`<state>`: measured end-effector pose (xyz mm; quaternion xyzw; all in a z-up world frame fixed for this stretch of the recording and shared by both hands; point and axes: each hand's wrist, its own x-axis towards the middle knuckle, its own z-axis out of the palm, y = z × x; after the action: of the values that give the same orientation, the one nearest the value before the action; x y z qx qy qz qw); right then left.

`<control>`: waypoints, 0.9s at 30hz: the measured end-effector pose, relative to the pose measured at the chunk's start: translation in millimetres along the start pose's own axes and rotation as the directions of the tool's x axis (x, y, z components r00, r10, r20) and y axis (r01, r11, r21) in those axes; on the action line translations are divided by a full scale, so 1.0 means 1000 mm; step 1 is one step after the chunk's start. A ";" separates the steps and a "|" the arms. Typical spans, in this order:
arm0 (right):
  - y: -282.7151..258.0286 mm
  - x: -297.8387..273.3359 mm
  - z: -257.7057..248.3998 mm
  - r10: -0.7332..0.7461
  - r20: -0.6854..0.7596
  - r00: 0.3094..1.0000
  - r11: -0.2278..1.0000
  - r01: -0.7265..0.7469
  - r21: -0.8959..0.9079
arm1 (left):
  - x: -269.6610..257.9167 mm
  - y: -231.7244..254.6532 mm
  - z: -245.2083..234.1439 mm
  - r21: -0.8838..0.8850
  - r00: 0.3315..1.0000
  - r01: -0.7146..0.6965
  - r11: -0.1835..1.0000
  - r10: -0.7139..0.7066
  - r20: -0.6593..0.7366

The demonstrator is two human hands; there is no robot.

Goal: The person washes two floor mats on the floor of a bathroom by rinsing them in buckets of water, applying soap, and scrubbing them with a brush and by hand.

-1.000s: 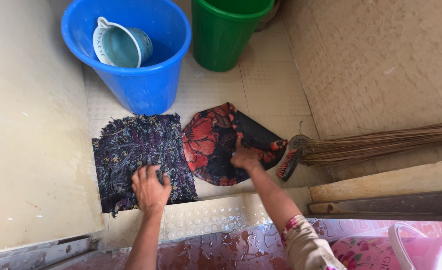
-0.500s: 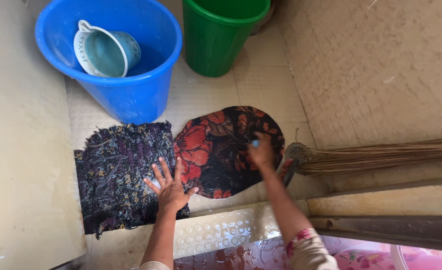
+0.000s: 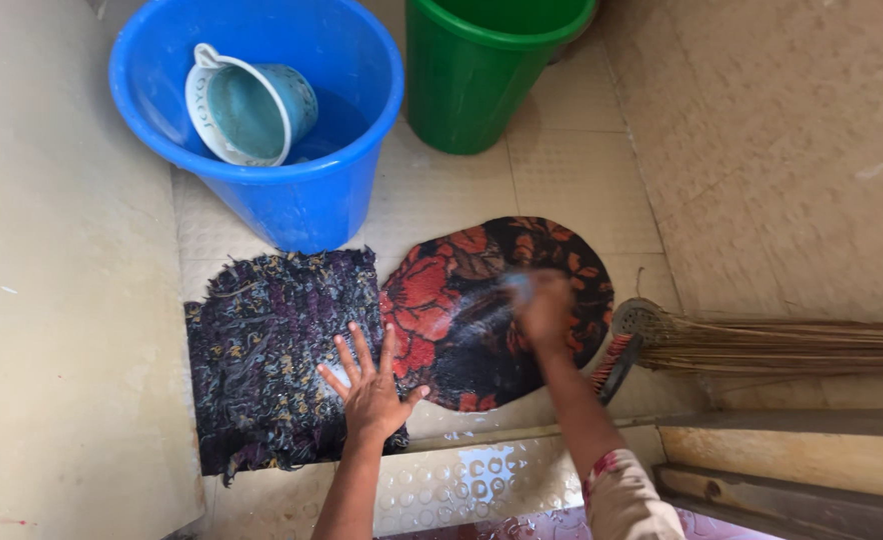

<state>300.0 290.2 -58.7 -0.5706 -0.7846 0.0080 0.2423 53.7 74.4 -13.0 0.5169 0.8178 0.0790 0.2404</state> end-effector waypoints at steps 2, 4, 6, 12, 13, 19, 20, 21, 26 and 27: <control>0.015 0.006 0.007 0.171 -0.134 0.976 0.977 -0.185 -0.103 | 0.000 0.002 0.000 0.008 1.000 0.000 1.000 0.000 0.006; 0.012 0.008 0.005 0.251 -0.243 0.937 0.931 -0.303 -0.205 | 0.001 0.001 -0.002 -0.006 1.000 -0.006 1.000 0.006 -0.005; -0.025 -0.014 0.006 0.113 -0.159 0.981 0.980 -0.136 -0.147 | 0.000 0.002 -0.002 -0.011 1.000 -0.009 1.000 0.009 -0.009; -0.143 -0.083 -0.002 -0.562 0.305 0.769 0.821 0.474 0.319 | 0.001 0.001 0.004 0.048 1.000 0.000 0.999 0.001 -0.010; -0.137 -0.079 -0.003 -0.590 0.273 0.760 0.797 0.494 0.348 | 0.001 0.000 0.005 0.030 1.000 -0.006 1.000 0.006 -0.020; -0.023 -0.004 -0.004 -0.194 0.139 0.971 0.969 0.168 0.180 | 0.002 -0.002 0.003 -0.008 1.000 -0.017 1.000 0.017 -0.025; -0.006 0.009 -0.002 -0.091 0.080 0.993 0.990 0.081 0.115 | 0.002 0.000 0.003 -0.005 0.999 -0.025 1.000 0.025 -0.022; 0.002 0.015 0.003 0.022 -0.030 0.999 0.999 -0.021 0.047 | 0.001 -0.001 0.001 0.014 1.000 -0.009 1.000 0.009 0.016; -0.044 0.033 0.035 0.194 -0.191 0.962 0.980 -0.198 -0.004 | 0.004 0.005 -0.008 0.076 0.992 0.027 0.997 -0.036 0.119; -0.067 0.023 0.041 0.068 -0.117 0.991 0.995 -0.059 0.076 | 0.004 0.005 -0.009 0.067 0.992 0.027 0.997 -0.035 0.120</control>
<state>218.9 298.5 -66.5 -0.5856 -0.7494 0.0098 0.3089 52.3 81.2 -4.6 0.5155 0.8118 0.0170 0.2737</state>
